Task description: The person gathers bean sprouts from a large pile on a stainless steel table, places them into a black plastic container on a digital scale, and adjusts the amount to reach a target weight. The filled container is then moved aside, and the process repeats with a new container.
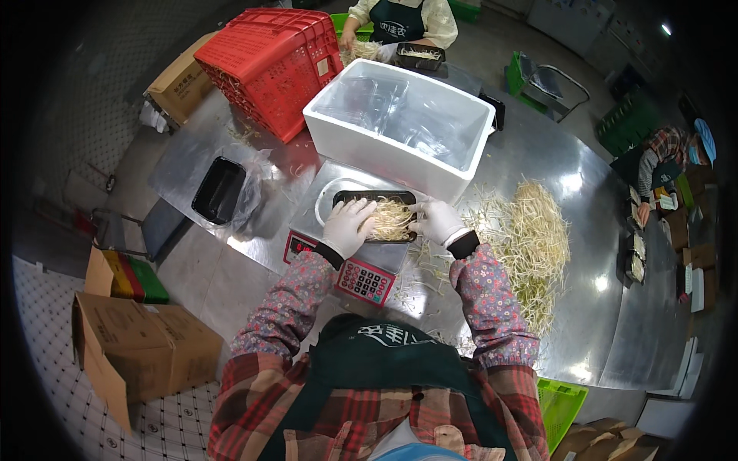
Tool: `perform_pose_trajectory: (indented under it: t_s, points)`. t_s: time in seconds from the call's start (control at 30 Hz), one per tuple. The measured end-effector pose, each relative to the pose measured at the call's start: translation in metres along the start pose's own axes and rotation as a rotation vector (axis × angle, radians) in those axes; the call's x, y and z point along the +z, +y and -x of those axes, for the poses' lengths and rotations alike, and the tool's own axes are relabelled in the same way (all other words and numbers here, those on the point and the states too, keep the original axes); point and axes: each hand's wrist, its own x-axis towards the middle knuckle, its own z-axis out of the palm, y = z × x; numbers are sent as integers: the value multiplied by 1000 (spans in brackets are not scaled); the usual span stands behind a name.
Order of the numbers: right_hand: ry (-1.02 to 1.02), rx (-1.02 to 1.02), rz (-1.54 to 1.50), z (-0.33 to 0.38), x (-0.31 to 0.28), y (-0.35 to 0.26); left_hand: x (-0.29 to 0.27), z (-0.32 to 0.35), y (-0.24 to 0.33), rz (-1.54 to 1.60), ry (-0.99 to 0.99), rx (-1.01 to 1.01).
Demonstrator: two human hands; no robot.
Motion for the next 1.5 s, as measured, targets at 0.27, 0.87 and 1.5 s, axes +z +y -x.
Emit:
perform_pose_trajectory:
  t_s: [0.27,0.87,1.5]
  points:
    - [256,-23,-188,8,-39,-14,0,4,-4,87,77,28]
    - [647,-225,-193,34,42,-23,-14,-4,16,-77,21,98]
    - [419,732,-16,214,74,204,214,-83,155,156,-325,-255]
